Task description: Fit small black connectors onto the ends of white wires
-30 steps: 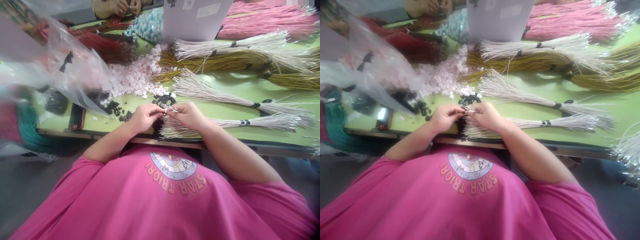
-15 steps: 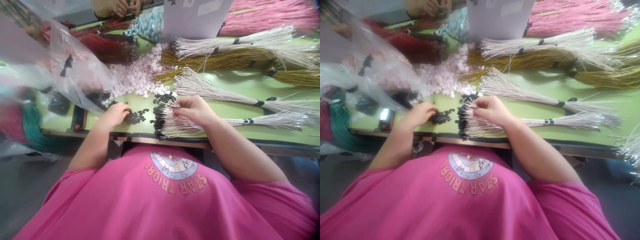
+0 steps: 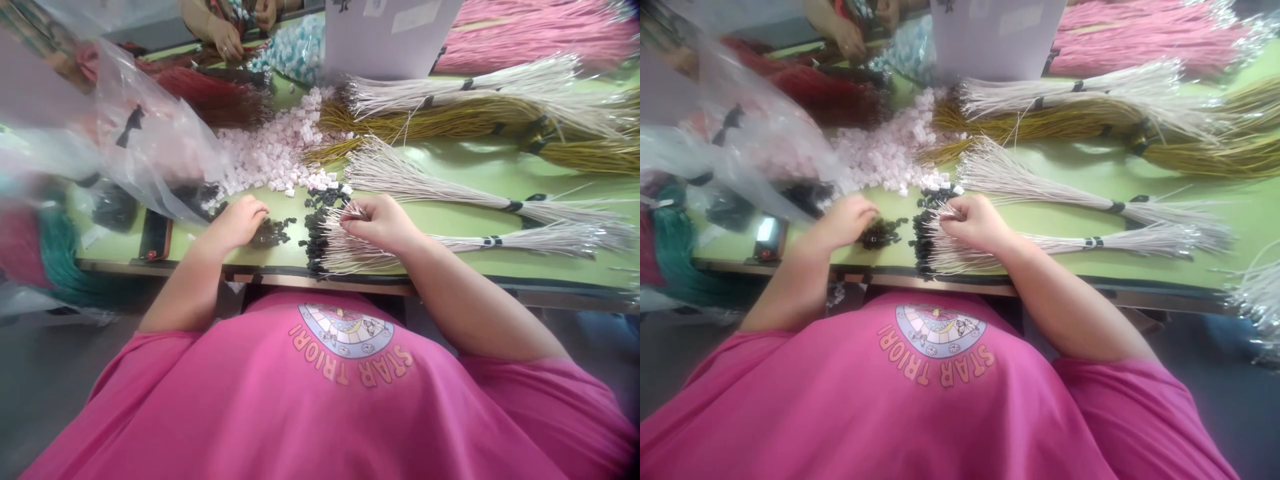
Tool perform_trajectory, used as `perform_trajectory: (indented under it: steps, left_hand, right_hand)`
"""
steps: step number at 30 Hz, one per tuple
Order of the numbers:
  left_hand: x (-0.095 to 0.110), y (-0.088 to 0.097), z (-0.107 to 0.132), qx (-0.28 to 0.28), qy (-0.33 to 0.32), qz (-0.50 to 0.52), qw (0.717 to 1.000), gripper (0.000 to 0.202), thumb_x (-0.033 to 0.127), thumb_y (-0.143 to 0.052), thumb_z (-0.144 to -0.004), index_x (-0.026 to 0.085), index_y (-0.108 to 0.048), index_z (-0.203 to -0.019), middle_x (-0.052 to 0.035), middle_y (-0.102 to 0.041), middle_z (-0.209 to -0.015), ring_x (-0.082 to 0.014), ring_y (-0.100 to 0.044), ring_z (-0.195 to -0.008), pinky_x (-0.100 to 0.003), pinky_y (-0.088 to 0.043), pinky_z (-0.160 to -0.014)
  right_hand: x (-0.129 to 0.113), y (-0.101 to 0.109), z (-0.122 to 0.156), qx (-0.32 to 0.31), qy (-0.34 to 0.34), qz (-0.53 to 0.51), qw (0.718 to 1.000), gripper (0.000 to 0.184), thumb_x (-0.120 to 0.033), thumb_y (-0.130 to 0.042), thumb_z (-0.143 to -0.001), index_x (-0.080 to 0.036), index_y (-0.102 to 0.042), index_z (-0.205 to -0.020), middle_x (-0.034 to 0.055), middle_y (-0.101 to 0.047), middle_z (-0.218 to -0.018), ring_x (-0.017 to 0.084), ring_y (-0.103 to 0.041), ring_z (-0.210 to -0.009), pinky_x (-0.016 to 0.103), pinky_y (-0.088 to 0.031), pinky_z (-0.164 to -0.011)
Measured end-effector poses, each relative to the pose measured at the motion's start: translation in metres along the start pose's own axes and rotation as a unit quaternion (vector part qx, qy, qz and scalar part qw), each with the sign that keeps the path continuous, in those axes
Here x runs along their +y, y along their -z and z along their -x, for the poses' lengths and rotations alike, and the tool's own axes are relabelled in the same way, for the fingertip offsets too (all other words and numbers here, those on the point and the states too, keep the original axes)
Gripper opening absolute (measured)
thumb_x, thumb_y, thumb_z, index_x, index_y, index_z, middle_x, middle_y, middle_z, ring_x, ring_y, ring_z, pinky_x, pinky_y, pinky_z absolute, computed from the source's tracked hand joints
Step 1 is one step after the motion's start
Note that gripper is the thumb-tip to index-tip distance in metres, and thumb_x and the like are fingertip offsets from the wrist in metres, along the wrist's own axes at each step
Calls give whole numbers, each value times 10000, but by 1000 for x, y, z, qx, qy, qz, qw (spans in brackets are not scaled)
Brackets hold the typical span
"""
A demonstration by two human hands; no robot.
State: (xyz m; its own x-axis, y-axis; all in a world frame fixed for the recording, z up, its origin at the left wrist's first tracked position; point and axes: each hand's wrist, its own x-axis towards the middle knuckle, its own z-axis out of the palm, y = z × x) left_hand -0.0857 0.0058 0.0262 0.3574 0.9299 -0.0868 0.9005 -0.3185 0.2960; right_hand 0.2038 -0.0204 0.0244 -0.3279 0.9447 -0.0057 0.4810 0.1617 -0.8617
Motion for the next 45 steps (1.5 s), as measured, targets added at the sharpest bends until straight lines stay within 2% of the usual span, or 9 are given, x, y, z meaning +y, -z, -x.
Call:
perform_trajectory:
  steps: [3, 8, 13, 18, 22, 27, 39, 42, 45]
  left_hand:
    - [34, 1, 3, 17, -13, 177, 984, 214, 313, -486, -859, 172, -637, -914, -49, -648, -860, -176, -595, -795, -330, -481, -763]
    - [76, -20, 0, -24, -26, 440, 897, 172, 267, -594, -803, 169, -624, -941, -38, -667, -837, -119, -592, -687, -276, -488, -651]
    - [73, -39, -10, -9, -19, 500, 866, 164, 278, -634, -797, 177, -651, -924, -39, -678, -818, -113, -588, -651, -274, -478, -607]
    - [72, -39, -10, -2, -22, 513, 858, 148, 263, -651, -783, 171, -674, -897, -37, -698, -841, -116, -619, -699, -264, -500, -657]
    - [77, -37, -7, 23, -26, 482, 876, 150, 257, -665, -765, 163, -690, -879, -39, -708, -857, -136, -647, -785, -278, -519, -759]
    - [79, -36, -3, 82, -49, 395, 914, 158, 269, -657, -772, 168, -714, -879, -43, -711, -853, -143, -648, -782, -286, -521, -774]
    - [85, -43, -8, 104, -157, 306, 933, 117, 195, -608, -809, 157, -707, -858, -50, -698, -833, -137, -639, -776, -258, -509, -729]
    - [79, -36, -5, 101, -161, 276, 942, 140, 227, -593, -827, 168, -704, -887, -48, -693, -859, -137, -633, -791, -265, -503, -750]
    - [58, -20, -1, 94, -131, 208, 965, 171, 246, -593, -824, 179, -696, -942, -51, -687, -932, -152, -625, -841, -284, -495, -787]
  right_hand:
    - [2, 0, 0, -2, 13, -7, 1000, 172, -298, -580, -690, -137, -631, -658, -22, -475, -547, 103, -408, -550, 258, -276, -544]
    - [1, -1, 0, -3, 20, 0, 1000, 236, -340, -553, -742, -132, -621, -654, -24, -451, -549, 99, -399, -558, 251, -289, -551]
    - [0, -2, 1, 2, 26, 20, 999, 251, -336, -535, -760, -139, -591, -615, -28, -423, -536, 94, -377, -554, 251, -277, -551]
    - [1, -3, -1, 4, 28, 29, 999, 253, -333, -522, -771, -134, -599, -635, -24, -431, -542, 97, -380, -568, 246, -273, -554]
    - [2, -5, -1, 1, 23, 39, 999, 275, -354, -515, -782, -136, -573, -624, -28, -420, -542, 92, -372, -562, 243, -265, -550]
    - [-1, -4, 0, -5, 15, 51, 999, 289, -361, -504, -787, -152, -498, -587, -36, -374, -536, 86, -350, -555, 239, -249, -539]
    - [4, -7, -1, -25, 57, 71, 996, 266, -321, -508, -789, -148, -514, -587, -17, -445, -562, 95, -391, -572, 244, -269, -549]
    - [5, -5, -1, -2, 76, 56, 996, 261, -319, -538, -778, -144, -552, -585, -10, -470, -573, 99, -413, -583, 248, -291, -566]
    - [7, -2, -1, 36, 76, -1, 996, 193, -316, -598, -736, -143, -632, -657, -3, -527, -623, 106, -453, -608, 248, -327, -584]
